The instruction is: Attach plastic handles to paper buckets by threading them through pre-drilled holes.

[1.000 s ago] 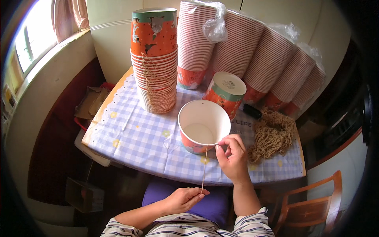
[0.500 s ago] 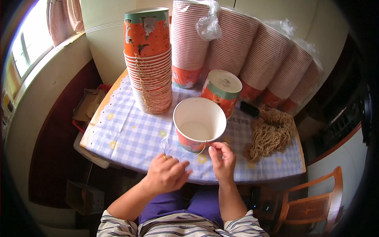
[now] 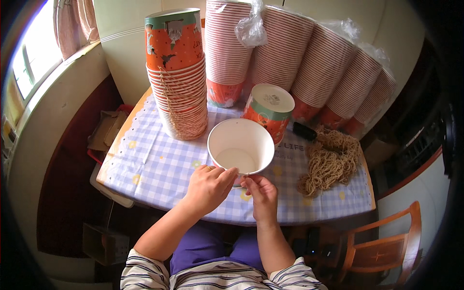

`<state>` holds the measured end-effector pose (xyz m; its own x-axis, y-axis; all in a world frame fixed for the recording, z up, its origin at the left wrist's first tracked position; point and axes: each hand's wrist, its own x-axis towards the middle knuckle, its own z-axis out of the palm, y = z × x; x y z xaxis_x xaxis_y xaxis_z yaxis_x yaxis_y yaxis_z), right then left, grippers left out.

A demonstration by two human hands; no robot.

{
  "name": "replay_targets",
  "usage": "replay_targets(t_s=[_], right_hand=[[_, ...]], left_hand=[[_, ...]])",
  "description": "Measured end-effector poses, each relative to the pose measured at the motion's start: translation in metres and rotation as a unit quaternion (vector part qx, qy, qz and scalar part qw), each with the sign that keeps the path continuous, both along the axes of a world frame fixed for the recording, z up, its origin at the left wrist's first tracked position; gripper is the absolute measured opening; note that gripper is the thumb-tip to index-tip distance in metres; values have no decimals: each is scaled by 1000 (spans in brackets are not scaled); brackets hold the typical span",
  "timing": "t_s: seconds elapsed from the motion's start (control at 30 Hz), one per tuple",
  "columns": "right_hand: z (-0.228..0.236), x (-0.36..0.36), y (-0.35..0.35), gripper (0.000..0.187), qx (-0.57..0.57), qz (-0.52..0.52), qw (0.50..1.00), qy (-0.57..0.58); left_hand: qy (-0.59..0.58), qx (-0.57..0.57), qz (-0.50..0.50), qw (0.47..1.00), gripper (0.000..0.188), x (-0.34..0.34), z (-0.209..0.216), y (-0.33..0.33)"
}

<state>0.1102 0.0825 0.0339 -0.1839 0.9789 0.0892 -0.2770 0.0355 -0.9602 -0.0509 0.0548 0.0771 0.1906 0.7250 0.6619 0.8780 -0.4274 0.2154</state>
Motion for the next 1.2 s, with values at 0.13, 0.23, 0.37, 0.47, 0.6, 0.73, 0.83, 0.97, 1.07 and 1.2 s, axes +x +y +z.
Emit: replay_targets(t_s=[0.13, 0.23, 0.37, 0.47, 0.6, 0.73, 0.83, 0.97, 1.07, 1.2], right_hand=[[-1, -3, 2, 19, -5, -22, 1000, -3], [-2, -2, 2, 18, 3, -28, 1000, -5], [-2, 2, 1, 18, 1, -21, 1000, -19], [-6, 11, -1, 16, -3, -10, 1000, -18], [7, 23, -2, 22, 254, -168, 927, -217], [48, 19, -2, 32, 361, -133, 866, -319], [66, 8, 8, 40, 468, -81, 782, -404], [61, 7, 23, 24, 493, 5, 686, -536], [66, 25, 31, 17, 491, 47, 684, -538], [87, 68, 45, 12, 464, 106, 706, -525]], left_hand=[[-12, 8, -1, 1000, 16, 3, 0, 2], [-27, 16, -6, 999, 15, 4, -2, 3], [-37, 17, -8, 999, 15, 4, -2, 3], [-45, 19, -13, 999, 18, 3, -4, 4], [-65, 28, -19, 997, 24, 1, -3, -4], [-147, -50, -7, 988, 33, -7, 0, -28], [-196, -109, -3, 975, 35, -7, -3, -46], [-164, -212, 22, 963, 33, -9, -11, -69], [-187, -278, -4, 942, 20, -24, -17, -83], [-229, -393, -48, 889, 19, -38, -9, -94]])
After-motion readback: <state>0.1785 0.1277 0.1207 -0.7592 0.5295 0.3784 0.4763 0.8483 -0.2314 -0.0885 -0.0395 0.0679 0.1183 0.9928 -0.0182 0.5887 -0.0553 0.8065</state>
